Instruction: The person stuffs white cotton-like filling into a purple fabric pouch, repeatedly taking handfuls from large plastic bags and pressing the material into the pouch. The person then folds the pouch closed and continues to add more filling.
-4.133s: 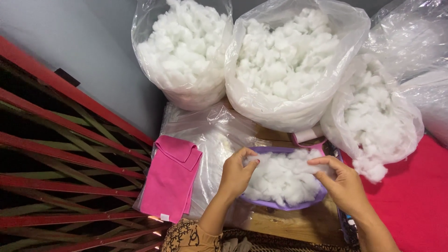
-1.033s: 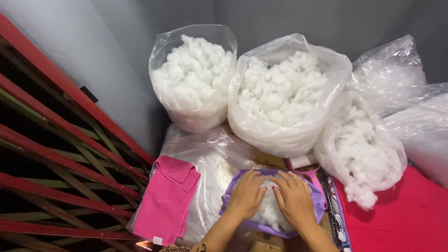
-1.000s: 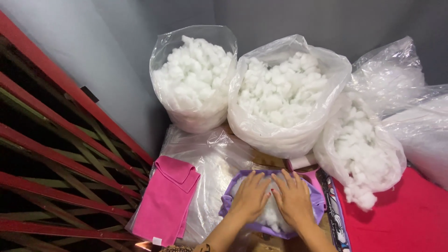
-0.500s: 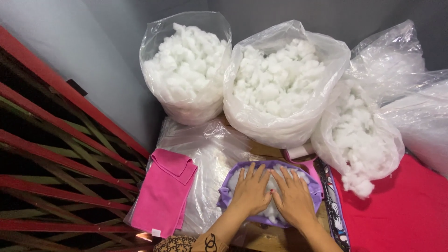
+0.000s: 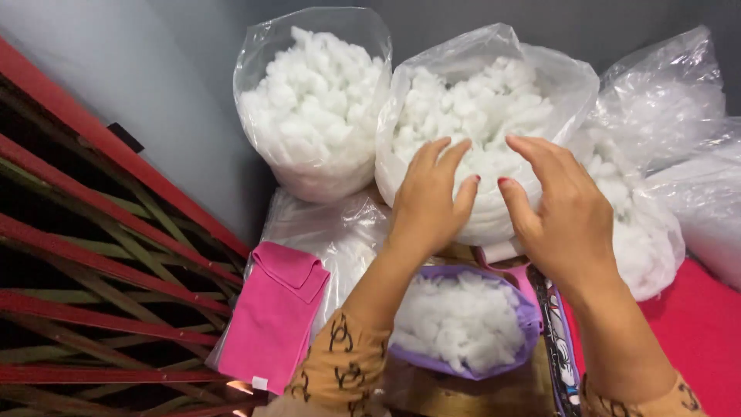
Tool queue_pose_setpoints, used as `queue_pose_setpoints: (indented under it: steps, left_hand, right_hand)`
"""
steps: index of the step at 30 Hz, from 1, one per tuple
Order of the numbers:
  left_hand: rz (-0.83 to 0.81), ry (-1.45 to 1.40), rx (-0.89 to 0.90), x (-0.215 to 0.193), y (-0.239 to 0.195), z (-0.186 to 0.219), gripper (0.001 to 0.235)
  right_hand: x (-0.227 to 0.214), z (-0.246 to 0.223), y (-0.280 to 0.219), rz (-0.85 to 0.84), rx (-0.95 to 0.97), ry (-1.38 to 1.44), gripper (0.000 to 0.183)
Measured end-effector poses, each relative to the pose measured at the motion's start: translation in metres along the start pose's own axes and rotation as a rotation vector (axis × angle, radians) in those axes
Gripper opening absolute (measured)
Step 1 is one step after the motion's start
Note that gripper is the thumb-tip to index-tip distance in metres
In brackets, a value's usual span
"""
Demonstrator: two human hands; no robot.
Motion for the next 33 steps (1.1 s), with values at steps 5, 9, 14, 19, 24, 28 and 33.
queue_pose_setpoints:
  steps: [5,9,14,19,24,28,33]
  left_hand:
    - [-0.28,0.226,-0.253,0.071,0.053,-0.086,0.059]
    - [-0.552,0.325,-0.412,0.175,0.031,-0.182,0.051]
    - [-0.482,0.354,-0.365,0.171,0.018,-0.176,0.02]
    - [-0.16,0.25,-0.23,0.057,0.062,-0.06,0.014]
    - [0.057,-0.438,-0.339,0.015,0.069,-0.034,0.024]
    - [0.105,-0.92,-0.433,0.018,0.039,-0.028,0.022]
    - [0.049,-1.194,-0.502,0.0,-0.014,0.023,0.089]
  right_hand:
    - [0.133,0.076,0.053,-0.187,-0.022,-0.275,0.041]
    - [0.254,0.142,0.051,-0.557,0.032,-0.47,0.044]
    - [0.246,0.143,0.039,-0.651,0.055,-0.407,0.022]
    - [0.132,0.103,0.073,-0.276,0.034,-0.19,0.017]
    - [0.061,0.089,0.07,-0.132,0.315,0.408,0.026]
    - [0.051,0.078,0.037,-0.055,0.344,0.683,0.033]
    - [0.06,0.037,-0.017,-0.049,0.387,0.881,0.029]
Point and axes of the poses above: each hand's wrist, its own y-axis towards the middle knuckle, its own x-axis out of the palm, z = x × y, the point moved 4 cm from there along y, towards the middle knuckle, and after that the axes turned 9 degrees about -y, right-handed, at the moved point
